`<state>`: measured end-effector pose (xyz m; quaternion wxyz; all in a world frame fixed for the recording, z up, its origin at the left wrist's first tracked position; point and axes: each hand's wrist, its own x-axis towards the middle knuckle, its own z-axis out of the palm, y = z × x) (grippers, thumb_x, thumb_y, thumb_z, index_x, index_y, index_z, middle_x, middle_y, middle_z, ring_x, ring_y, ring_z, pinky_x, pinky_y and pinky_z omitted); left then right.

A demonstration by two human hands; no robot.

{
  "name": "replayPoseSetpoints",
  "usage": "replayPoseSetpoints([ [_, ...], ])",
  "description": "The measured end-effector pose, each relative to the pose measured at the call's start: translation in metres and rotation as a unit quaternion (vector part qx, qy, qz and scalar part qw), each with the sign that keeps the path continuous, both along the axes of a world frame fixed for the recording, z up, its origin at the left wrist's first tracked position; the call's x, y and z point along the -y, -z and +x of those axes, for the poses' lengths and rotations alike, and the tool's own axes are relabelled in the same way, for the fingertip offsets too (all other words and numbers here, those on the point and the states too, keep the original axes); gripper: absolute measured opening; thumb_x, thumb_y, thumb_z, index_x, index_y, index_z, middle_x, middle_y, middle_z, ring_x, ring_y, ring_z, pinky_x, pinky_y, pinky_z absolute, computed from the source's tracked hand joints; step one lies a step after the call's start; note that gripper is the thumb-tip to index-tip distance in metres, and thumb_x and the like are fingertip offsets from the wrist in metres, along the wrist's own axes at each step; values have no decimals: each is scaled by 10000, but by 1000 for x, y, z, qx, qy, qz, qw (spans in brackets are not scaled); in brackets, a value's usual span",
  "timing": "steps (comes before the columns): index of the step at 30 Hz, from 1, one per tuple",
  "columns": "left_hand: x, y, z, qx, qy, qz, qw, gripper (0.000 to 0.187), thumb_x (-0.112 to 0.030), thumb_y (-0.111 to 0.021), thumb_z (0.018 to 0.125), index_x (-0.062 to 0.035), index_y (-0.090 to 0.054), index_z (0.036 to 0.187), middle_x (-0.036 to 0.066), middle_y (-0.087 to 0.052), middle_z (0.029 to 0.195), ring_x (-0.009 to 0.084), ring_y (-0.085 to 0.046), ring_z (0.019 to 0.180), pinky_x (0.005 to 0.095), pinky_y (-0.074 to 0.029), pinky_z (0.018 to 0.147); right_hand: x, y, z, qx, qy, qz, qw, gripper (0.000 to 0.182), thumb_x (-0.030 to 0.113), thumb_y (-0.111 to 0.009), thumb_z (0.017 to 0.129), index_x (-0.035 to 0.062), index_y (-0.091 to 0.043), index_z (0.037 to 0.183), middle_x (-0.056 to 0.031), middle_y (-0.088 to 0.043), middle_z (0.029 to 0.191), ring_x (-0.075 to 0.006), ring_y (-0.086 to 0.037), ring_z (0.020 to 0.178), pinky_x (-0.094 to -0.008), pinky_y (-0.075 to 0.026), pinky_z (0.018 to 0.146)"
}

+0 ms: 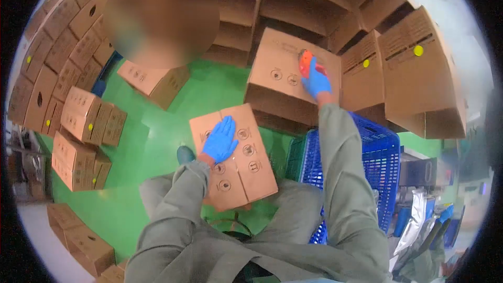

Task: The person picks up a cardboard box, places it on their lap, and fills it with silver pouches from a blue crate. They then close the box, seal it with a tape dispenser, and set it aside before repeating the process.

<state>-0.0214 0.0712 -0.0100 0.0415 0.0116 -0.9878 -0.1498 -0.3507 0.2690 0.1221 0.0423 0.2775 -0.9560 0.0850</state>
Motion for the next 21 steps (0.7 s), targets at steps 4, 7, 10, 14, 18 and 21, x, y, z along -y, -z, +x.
replayPoseSetpoints([
  [4, 1, 3, -4, -4, 1, -6, 1000, 657, -312, -483, 914, 87, -304, 1405, 254, -278, 1491, 349, -232, 1413, 435, -202, 1156, 14, 6, 30, 113, -4, -253, 961, 763, 206, -618, 844, 26, -225, 1474, -207, -598, 1179, -279, -645, 904, -372, -515, 791],
  [7, 5, 3, -7, -16, -3, -5, 1000, 641, -307, -479, 913, 82, -322, 1398, 252, -293, 1483, 348, -247, 1406, 436, -210, 1153, 3, -49, 179, 262, -25, -555, 789, 845, 104, -699, 768, 19, -244, 1475, -138, -586, 1128, -184, -593, 884, -321, -514, 740],
  [10, 9, 5, -12, -6, 13, -16, 1000, 647, -314, -464, 925, 96, -305, 1401, 265, -283, 1482, 363, -238, 1409, 448, -204, 1156, 0, -45, 317, 132, -37, -507, 851, 941, 124, -723, 712, -11, -203, 1485, -181, -444, 1376, -260, -509, 1195, -368, -463, 947],
  [14, 2, 9, -10, -10, 24, -52, 998, 645, -318, -464, 925, 69, -301, 1415, 239, -293, 1487, 348, -240, 1410, 441, -202, 1156, -37, 55, 397, 270, 22, -304, 913, 940, 183, -711, 714, 58, -208, 1498, -222, -546, 1270, -345, -594, 1097, -400, -501, 885],
  [18, -10, -5, -8, -74, 16, -90, 993, 573, -336, -458, 934, 57, -419, 1349, 246, -368, 1443, 353, -334, 1367, 440, -287, 1117, -50, 68, 406, 355, 63, -293, 886, 903, 179, -721, 712, 99, -268, 1489, -208, -649, 1107, -280, -677, 924, -381, -538, 787],
  [21, -15, -46, 3, 174, 61, 179, 966, 533, -407, -480, 937, 44, -553, 1214, 200, -511, 1339, 329, -504, 1231, 449, -419, 1009, -65, 89, 422, 262, 13, -364, 894, 924, 176, -734, 704, 101, -260, 1493, -198, -649, 1110, -278, -676, 924, -377, -537, 786],
])
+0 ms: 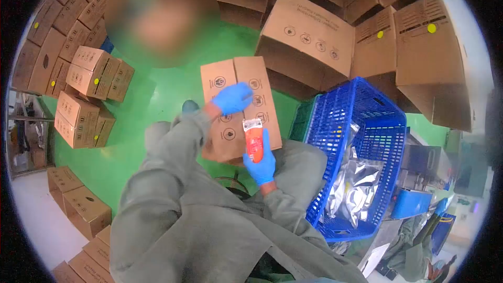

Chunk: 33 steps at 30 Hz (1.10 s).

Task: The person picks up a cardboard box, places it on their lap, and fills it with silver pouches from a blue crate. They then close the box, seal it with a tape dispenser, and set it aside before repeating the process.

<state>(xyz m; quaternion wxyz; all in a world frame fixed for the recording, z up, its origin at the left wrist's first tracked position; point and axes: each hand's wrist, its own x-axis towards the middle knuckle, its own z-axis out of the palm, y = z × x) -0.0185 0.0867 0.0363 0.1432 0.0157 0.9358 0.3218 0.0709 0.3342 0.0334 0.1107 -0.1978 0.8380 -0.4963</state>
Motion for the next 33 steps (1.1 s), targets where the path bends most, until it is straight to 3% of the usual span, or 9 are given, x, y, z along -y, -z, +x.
replayPoseSetpoints([
  [3, -10, -35, 28, 337, -146, 311, 877, 476, -430, -524, 937, 20, -638, 1044, 159, -657, 1092, 286, -648, 982, 425, -530, 830, -1, -2, 1, 22, -2, 6, 1000, 931, 175, -740, 702, 103, -257, 1495, -192, -650, 1109, -276, -673, 935, -373, -536, 788],
  [10, -6, 18, 41, 317, -143, 541, 766, 328, -297, -620, 916, 17, -674, 995, 109, -694, 911, 204, -672, 801, 326, -552, 709, 0, -10, 2, 26, -28, 37, 999, 925, 205, -740, 714, 104, -255, 1495, -196, -634, 1160, -292, -659, 992, -381, -530, 820],
  [15, 68, 14, -25, -67, -82, 46, 993, 246, -232, -611, 837, 0, -670, 779, 144, -654, 723, 188, -595, 621, 354, -499, 603, 50, -33, -35, -12, -48, 78, 996, 870, 321, -723, 739, 228, -291, 1489, -198, -643, 936, -372, -649, 850, -448, -530, 737],
  [17, 117, -13, -77, -109, -306, 162, 932, 262, -232, -586, 826, 14, -658, 774, 155, -627, 665, 199, -566, 562, 372, -491, 568, 85, -42, -64, 3, -62, 112, 992, 856, 329, -707, 746, 243, -290, 1487, -200, -651, 913, -373, -653, 837, -453, -528, 722],
  [20, 170, -6, -130, -14, -309, 261, 914, 270, -246, -595, 814, 10, -656, 756, 143, -638, 663, 200, -572, 564, 387, -493, 558, 131, -44, -105, 43, -75, 159, 984, 833, 337, -679, 755, 255, -286, 1485, -207, -665, 884, -376, -660, 815, -461, -525, 702],
  [23, 191, 18, -158, 61, -234, 43, 969, 283, -266, -628, 787, -2, -707, 851, 165, -696, 817, 260, -669, 692, 403, -528, 628, 152, -36, -124, 81, -66, 162, 981, 821, 329, -659, 758, 252, -283, 1484, -214, -673, 876, -379, -663, 797, -465, -526, 695],
  [28, 188, 228, -149, -26, -97, -270, 958, 375, -400, -639, 778, -68, -713, 938, 150, -689, 1052, 303, -658, 909, 449, -526, 759, 163, -28, -134, 81, -53, 177, 979, 804, 303, -678, 746, 243, -331, 1469, -196, -686, 839, -372, -669, 753, -443, -534, 676],
  [30, 194, 214, -161, 363, -51, -61, 928, 553, -549, -614, 780, -100, -694, 1092, 188, -600, 1246, 313, -560, 1158, 451, -478, 919, 164, -29, -132, 94, -52, 181, 978, 803, 303, -677, 745, 238, -334, 1468, -201, -684, 827, -376, -669, 749, -447, -533, 676],
  [33, 157, 100, -135, 146, -121, -216, 958, 740, -704, -503, 788, -80, -667, 1150, 207, -557, 1299, 322, -520, 1219, 447, -429, 986, 163, -29, -131, 108, -49, 155, 981, 805, 308, -676, 744, 236, -333, 1468, -213, -680, 830, -385, -665, 753, -449, -533, 678],
])
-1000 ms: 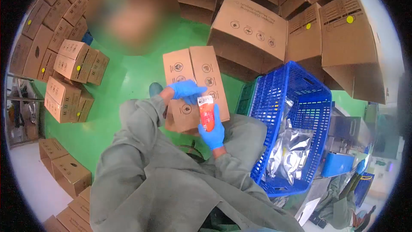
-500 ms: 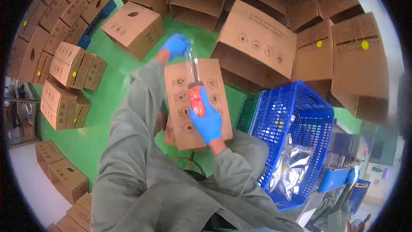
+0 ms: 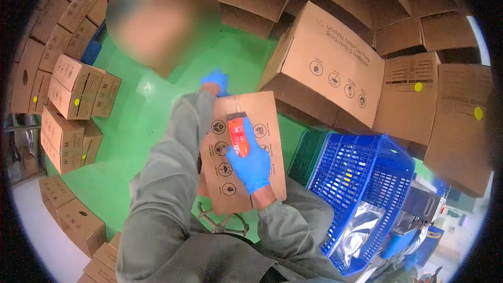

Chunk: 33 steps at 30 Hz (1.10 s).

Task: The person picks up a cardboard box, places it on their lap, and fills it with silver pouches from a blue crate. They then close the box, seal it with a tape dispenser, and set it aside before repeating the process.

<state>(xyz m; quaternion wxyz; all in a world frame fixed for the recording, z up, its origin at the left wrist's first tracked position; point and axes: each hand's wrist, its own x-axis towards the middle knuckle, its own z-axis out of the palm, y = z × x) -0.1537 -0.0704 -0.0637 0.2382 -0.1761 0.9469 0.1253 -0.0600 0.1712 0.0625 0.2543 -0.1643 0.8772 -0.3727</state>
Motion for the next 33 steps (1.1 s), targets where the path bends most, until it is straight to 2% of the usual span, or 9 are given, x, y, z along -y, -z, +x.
replayPoseSetpoints([
  [1, -10, -25, 6, -4, -1, -3, 1000, 740, -704, -503, 788, -80, -667, 1150, 207, -557, 1299, 322, -520, 1219, 447, -429, 986, 1, 0, -1, -4, -1, -3, 1000, 805, 308, -676, 744, 236, -333, 1468, -213, -680, 830, -385, -665, 753, -449, -533, 678],
  [4, -43, -71, 18, -122, -84, 322, 935, 842, -769, -422, 793, -45, -657, 1153, 225, -574, 1264, 350, -534, 1197, 455, -387, 1025, -4, -3, 3, -8, -3, 21, 1000, 805, 328, -677, 744, 229, -336, 1467, -217, -680, 828, -389, -664, 764, -454, -532, 687],
  [10, -70, -81, 29, 80, 33, 73, 994, 695, -588, -449, 892, -35, -526, 1306, 200, -516, 1346, 311, -493, 1248, 422, -344, 1070, -32, -30, 15, -27, -31, 89, 995, 789, 405, -640, 761, 231, -332, 1467, -259, -667, 885, -423, -652, 815, -483, -522, 721],
  [12, -100, -28, 81, -400, 172, -43, 899, 787, -614, -431, 888, 10, -440, 1368, 216, -390, 1449, 337, -375, 1346, 472, -261, 1122, -82, -38, 53, 29, -67, 126, 989, 784, 419, -623, 770, 233, -324, 1470, -279, -657, 912, -437, -646, 839, -493, -519, 723],
  [16, -186, -66, 214, -226, 337, 170, 898, 972, -648, -565, 798, 4, -277, 1459, 215, -235, 1528, 333, -223, 1428, 578, -147, 1137, -174, -39, 140, 29, -48, 149, 987, 781, 405, -634, 762, 236, -337, 1464, -257, -665, 875, -420, -655, 816, -490, -524, 721],
  [19, -207, -100, 257, -186, 418, 151, 876, 1020, -621, -648, 724, -40, -270, 1473, 163, -242, 1539, 301, -235, 1430, 610, -142, 1125, -191, -37, 161, 46, -41, 150, 987, 794, 406, -619, 762, 255, -295, 1471, -252, -666, 877, -426, -650, 815, -498, -521, 723],
  [26, -191, -49, 256, -288, 375, 58, 879, 997, -445, -718, 661, -134, -261, 1491, 54, -250, 1551, 211, -263, 1425, 617, -131, 1123, -200, -19, 177, 62, -48, 152, 985, 808, 410, -607, 756, 224, -291, 1476, -259, -664, 908, -452, -638, 829, -504, -516, 734],
  [29, -187, -86, 253, -207, 385, 33, 899, 953, -428, -693, 697, -140, -256, 1493, 39, -244, 1554, 194, -254, 1429, 605, -124, 1129, -217, 36, 199, 72, -64, 194, 976, 810, 412, -608, 753, 219, -297, 1476, -257, -665, 925, -457, -636, 841, -506, -516, 742],
  [33, -202, -76, 260, -206, 369, 5, 906, 968, -418, -695, 696, -143, -231, 1501, 29, -215, 1566, 182, -246, 1431, 613, -127, 1119, -155, 56, 161, 14, -31, 173, 984, 705, 364, -625, 747, 109, -450, 1380, -255, -664, 966, -404, -654, 885, -482, -527, 777],
])
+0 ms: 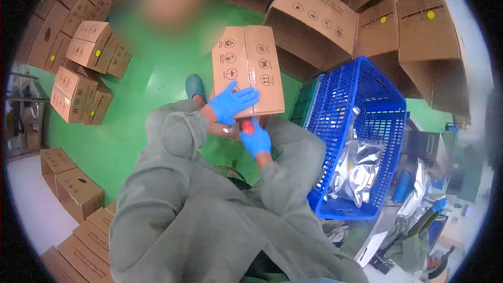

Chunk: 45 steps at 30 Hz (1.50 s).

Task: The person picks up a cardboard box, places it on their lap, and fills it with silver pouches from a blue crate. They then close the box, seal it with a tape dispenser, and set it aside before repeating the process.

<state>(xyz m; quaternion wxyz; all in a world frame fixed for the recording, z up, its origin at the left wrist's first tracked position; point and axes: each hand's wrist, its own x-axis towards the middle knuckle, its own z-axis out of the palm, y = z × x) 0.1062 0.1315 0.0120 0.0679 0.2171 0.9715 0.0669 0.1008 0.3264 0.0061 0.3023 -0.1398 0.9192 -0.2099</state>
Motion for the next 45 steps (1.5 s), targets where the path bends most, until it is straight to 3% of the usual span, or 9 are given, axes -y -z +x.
replayPoseSetpoints([
  [4, -26, 8, 7, 35, -90, 157, 983, 670, -355, -610, 846, -97, -388, 1423, 87, -400, 1456, 236, -396, 1324, 467, -314, 1056, 13, 46, -12, 1, -138, 111, 984, 552, 368, -637, 724, 115, -584, 1212, -237, -651, 1056, -386, -636, 974, -468, -519, 837],
  [9, -70, 85, 37, 193, -361, 677, 611, 436, -299, -547, 926, -50, -538, 1284, 152, -599, 1214, 309, -584, 1065, 327, -460, 919, -30, -79, -21, 28, -155, 16, 987, 610, 375, -679, 700, 163, -578, 1263, -178, -665, 1091, -366, -638, 1000, -425, -510, 880],
  [14, -63, 65, 25, 330, 81, -19, 940, 400, -303, -587, 860, -72, -607, 1186, 190, -613, 1155, 320, -616, 1023, 399, -506, 879, -30, -177, -115, -299, -36, -171, 938, 640, 255, -665, 816, 157, -437, 1406, -221, -621, 1155, -361, -605, 1067, -406, -487, 897],
  [25, 181, 61, -137, -223, -408, 253, 848, 493, -376, -589, 863, -19, -569, 1203, 196, -595, 1206, 371, -560, 1121, 436, -441, 979, 43, -114, -349, -574, -100, -108, 806, 478, -58, -469, 799, -20, -539, 1271, -239, -576, 1206, -388, -556, 1098, -424, -431, 969],
  [30, 182, 88, -126, -108, -564, 546, 610, 435, -396, -576, 870, -16, -629, 1075, 161, -653, 1064, 323, -615, 977, 398, -474, 888, -52, 43, -231, -299, 14, -97, 949, 441, 217, -379, 1007, -40, -452, 1358, -182, -456, 1405, -311, -428, 1285, -388, -323, 1090],
  [33, 166, 121, -69, -82, -567, 800, 181, 410, -413, -578, 861, -27, -646, 979, 120, -666, 1024, 273, -619, 918, 394, -487, 838, -40, 55, -144, 383, 469, -497, 622, 726, 600, -291, 948, 86, -340, 1458, -133, -343, 1496, -335, -371, 1331, -476, -298, 1116],
  [35, 145, 111, -36, -34, -555, 829, 54, 415, -417, -587, 845, -40, -643, 1011, 120, -661, 1062, 240, -614, 908, 376, -483, 834, -21, 66, -147, 380, 439, -524, 623, 775, 656, -252, 919, 108, -346, 1458, -131, -345, 1496, -346, -370, 1330, -504, -298, 1109],
  [41, 146, 182, -5, -112, -504, 857, -13, 339, -413, -596, 809, -109, -628, 956, 101, -646, 935, 218, -612, 869, 364, -493, 804, 4, 89, -165, 408, 341, -543, 650, 796, 694, -211, 905, 137, -359, 1454, -110, -365, 1486, -368, -353, 1340, -540, -286, 1104],
  [45, 220, 2, 45, -300, -501, 801, 134, 275, -363, -570, 897, -117, -605, 1014, 4, -598, 955, 132, -558, 875, 310, -477, 814, 110, 38, -126, 467, 319, -576, 590, 712, 614, -227, 948, 133, -341, 1461, -89, -342, 1498, -335, -343, 1351, -516, -286, 1111],
])
